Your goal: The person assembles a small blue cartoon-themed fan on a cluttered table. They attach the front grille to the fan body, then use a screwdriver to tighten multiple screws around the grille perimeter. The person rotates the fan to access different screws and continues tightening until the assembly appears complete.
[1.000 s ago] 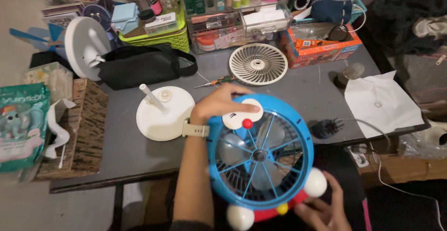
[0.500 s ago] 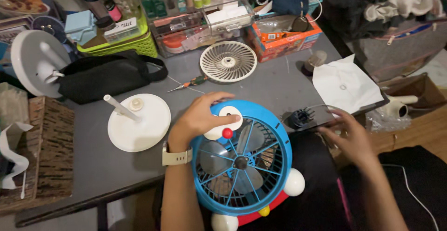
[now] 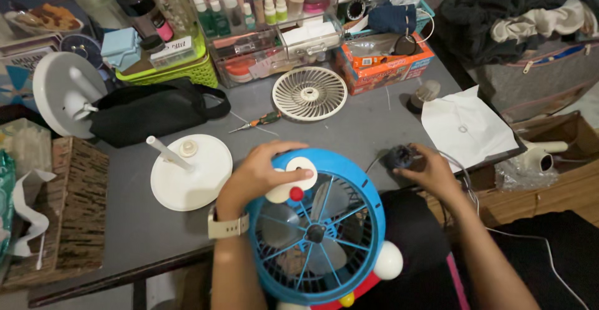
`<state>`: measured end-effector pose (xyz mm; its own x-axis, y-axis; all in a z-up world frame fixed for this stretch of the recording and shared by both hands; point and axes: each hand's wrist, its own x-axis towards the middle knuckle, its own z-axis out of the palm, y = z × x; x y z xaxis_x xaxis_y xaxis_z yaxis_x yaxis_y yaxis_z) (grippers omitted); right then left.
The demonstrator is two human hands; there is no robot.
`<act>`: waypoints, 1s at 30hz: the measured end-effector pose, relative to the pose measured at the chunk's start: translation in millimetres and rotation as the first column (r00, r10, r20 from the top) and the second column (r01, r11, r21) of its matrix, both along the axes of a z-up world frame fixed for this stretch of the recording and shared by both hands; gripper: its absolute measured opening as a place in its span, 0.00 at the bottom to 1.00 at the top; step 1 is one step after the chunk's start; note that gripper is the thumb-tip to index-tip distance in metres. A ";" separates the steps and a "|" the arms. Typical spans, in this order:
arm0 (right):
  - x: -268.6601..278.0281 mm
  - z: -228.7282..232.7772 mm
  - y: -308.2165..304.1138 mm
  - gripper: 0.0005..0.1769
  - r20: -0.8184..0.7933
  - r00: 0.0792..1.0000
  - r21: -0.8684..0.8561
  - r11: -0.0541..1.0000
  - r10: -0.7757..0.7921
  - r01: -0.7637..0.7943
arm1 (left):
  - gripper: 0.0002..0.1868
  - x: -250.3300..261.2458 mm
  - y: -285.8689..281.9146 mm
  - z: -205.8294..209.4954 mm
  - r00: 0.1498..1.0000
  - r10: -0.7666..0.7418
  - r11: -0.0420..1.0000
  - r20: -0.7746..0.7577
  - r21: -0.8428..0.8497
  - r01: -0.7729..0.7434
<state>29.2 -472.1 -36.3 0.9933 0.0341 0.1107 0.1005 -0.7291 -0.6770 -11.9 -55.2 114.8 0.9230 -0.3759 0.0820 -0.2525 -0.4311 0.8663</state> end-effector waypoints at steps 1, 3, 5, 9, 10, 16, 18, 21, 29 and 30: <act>5.7 -4.5 -0.6 0.43 0.092 0.996 -0.042 0.999 -0.009 0.013 | 0.31 -2.0 0.6 0.4 1.000 0.014 1.000 0.010 0.011 -0.014; 14.3 -3.1 -4.2 0.44 -0.011 0.998 -0.060 0.996 -0.064 0.063 | 0.30 -3.0 2.3 0.0 0.997 0.042 0.998 0.066 0.048 -0.045; 18.9 14.3 -5.8 0.48 -0.055 0.994 -0.135 0.987 -0.099 0.090 | 0.30 -3.4 6.0 -1.3 0.994 0.071 0.995 0.082 0.059 -0.076; 14.8 88.3 10.6 0.39 0.198 0.979 -0.163 0.983 -0.050 0.083 | 0.30 -1.7 12.6 -3.2 0.990 0.133 0.990 0.053 0.044 -0.136; 20.6 98.9 32.6 0.31 0.313 0.949 -0.113 0.991 -0.028 0.067 | 0.30 -1.1 13.6 -3.7 0.988 0.149 0.988 0.049 0.044 -0.151; 129.6 80.4 228.3 0.20 0.341 0.505 -0.285 0.599 0.793 -0.748 | 0.32 3.7 16.4 -9.7 0.993 0.118 0.992 0.007 -0.045 -0.118; 151.8 64.4 270.8 0.23 0.229 0.387 -0.389 0.448 0.893 -0.805 | 0.32 3.8 17.5 -10.6 0.990 0.136 0.990 -0.028 -0.038 -0.137; 169.2 41.0 302.6 0.21 0.014 0.416 -0.561 0.352 0.909 -0.749 | 0.33 7.7 18.2 -12.3 0.984 0.157 0.986 -0.089 -0.044 -0.162; 166.6 39.0 306.7 0.20 -0.108 0.371 -0.597 0.238 0.922 -0.766 | 0.34 10.2 23.0 -28.4 0.990 0.143 0.980 -0.018 -0.135 -0.144; 162.6 42.7 306.2 0.19 -0.074 0.376 -0.580 0.267 0.924 -0.770 | 0.34 9.7 23.8 -29.9 0.991 0.132 0.980 0.003 -0.150 -0.130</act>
<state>191.7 -165.9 6.4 0.2904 0.9569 -0.0035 0.9481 -0.2882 -0.1342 -2.3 -31.4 84.9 0.9620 -0.2342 0.1402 -0.2139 -0.3276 0.9203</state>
